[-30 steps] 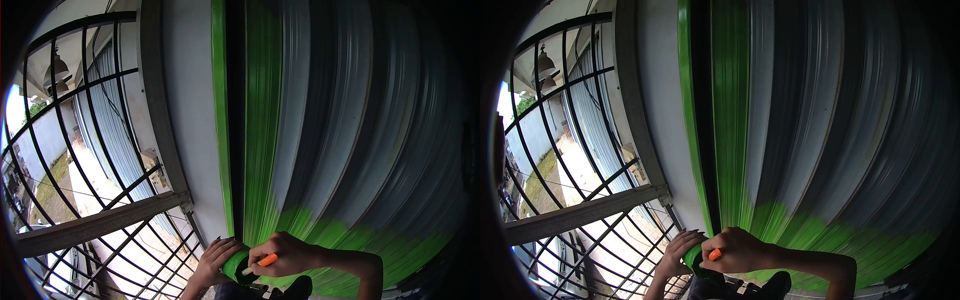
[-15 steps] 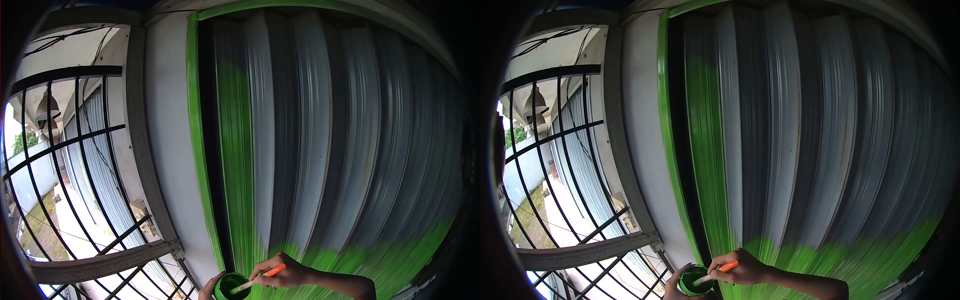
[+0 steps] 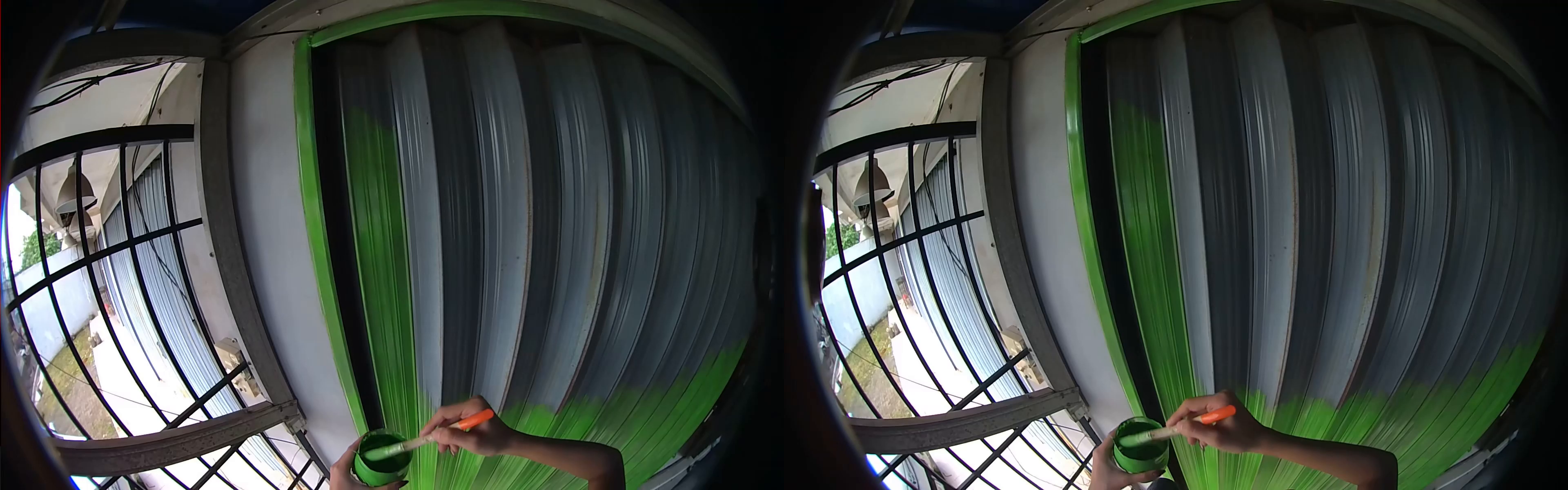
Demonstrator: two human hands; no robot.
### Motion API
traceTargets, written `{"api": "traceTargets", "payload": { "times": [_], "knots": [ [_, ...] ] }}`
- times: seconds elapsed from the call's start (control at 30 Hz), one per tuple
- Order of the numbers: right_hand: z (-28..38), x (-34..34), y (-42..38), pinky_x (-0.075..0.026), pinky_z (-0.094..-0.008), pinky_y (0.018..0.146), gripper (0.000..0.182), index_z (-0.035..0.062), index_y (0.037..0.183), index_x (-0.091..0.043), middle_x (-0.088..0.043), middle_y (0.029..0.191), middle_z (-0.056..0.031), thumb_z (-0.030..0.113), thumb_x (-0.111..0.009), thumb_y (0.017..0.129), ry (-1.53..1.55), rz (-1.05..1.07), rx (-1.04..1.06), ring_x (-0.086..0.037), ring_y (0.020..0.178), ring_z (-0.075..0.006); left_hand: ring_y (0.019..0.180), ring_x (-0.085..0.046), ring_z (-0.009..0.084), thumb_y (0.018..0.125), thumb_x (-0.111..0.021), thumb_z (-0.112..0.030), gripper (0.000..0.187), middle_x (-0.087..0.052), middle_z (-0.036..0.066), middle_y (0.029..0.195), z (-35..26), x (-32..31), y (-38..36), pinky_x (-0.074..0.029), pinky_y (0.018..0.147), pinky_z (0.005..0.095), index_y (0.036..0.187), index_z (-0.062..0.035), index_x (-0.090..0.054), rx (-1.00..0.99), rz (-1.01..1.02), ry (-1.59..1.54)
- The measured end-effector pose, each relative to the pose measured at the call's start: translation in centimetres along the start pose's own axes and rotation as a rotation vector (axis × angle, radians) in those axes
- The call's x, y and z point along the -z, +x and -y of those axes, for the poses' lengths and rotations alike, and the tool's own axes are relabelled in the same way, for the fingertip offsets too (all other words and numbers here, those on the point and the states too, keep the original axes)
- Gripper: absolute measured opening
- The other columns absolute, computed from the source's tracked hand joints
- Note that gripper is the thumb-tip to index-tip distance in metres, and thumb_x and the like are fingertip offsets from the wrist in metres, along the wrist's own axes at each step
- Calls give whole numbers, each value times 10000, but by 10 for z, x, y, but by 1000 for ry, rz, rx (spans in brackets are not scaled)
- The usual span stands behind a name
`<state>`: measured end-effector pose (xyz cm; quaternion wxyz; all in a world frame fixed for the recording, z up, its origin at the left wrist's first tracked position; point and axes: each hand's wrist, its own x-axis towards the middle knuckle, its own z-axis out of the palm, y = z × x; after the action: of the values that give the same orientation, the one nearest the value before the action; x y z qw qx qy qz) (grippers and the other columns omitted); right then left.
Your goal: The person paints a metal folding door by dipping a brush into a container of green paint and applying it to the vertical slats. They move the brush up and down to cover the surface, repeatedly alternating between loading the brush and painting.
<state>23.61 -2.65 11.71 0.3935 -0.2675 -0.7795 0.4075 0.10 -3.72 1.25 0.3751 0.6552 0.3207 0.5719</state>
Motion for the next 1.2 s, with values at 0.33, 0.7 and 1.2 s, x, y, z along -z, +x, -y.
{"api": "traceTargets", "payload": {
  "times": [0.33, 0.7, 1.2],
  "knots": [
    [44, 76, 81, -553, -258, 540, 314, -13, 1061, -604, -670, 740, -118, 235, -488, 908, 182, -343, 72, -656, 596, -154, 945, -645, 238, 567, -885, -249, 768, -649, 161, 1042, -23, 17, 117, -528, 864, 375, 1178, 49, -528, -66, 26, -61],
    [169, 181, 275, -521, -231, 523, 188, 26, 877, -703, -657, 623, -70, 195, -625, 856, -245, -814, 751, -651, 563, -116, 923, -649, 228, 615, -865, -231, 693, -648, 145, 1027, -67, 1, 218, -534, 848, 368, 1158, 46, -535, -158, 41, -190],
    [67, 171, 229, -447, -239, 459, 104, 41, 813, -692, -636, 591, -37, 119, -625, 830, -926, -465, 585, -595, 486, -105, 937, -633, 223, 552, -885, -194, 720, -644, 145, 1018, -23, 19, 182, -515, 866, 367, 1128, 62, -539, -89, 83, -111]
  ]
}}
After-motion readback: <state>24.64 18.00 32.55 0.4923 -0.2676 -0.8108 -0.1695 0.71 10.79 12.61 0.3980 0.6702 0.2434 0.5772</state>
